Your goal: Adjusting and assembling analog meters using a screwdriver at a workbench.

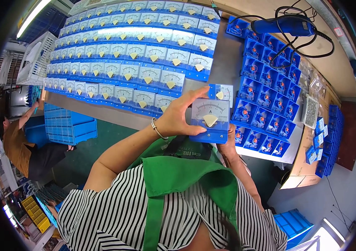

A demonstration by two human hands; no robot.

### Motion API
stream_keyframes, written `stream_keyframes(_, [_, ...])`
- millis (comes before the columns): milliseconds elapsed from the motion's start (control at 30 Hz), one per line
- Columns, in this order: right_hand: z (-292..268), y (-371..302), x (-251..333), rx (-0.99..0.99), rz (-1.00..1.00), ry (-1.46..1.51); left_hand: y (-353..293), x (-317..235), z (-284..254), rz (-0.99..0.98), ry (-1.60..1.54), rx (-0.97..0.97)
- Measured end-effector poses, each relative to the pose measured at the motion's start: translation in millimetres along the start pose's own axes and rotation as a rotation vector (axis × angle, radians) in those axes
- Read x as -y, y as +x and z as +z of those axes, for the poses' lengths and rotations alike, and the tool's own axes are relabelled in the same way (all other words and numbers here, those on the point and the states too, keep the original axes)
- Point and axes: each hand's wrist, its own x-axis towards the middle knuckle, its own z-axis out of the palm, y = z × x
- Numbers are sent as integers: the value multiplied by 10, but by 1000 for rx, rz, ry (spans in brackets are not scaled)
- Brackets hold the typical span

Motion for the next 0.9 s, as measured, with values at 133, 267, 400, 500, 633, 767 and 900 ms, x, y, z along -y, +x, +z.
stream_keyframes(133, [38,-22,-8,-39,-54,-23,-5,12,2,8,15,-5])
stream_keyframes(267, [50,-38,-14,-50,-112,3,5,2,3,-3,-9,-5])
stream_keyframes(400, [69,-29,-1,-64,-112,6,11,5,-5,-22,-16,-1])
stream_keyframes(500, [60,-16,7,-60,-108,9,22,12,-7,-24,-29,-2])
stream_keyframes(633, [45,2,-4,-50,-94,-13,32,16,-21,-22,-9,-1])
stream_keyframes(767, [19,41,-10,-51,-65,-51,43,39,-33,-12,-13,-10])
stream_keyframes(900, [-211,172,135,-60,153,88,29,146,-50,31,55,-52])
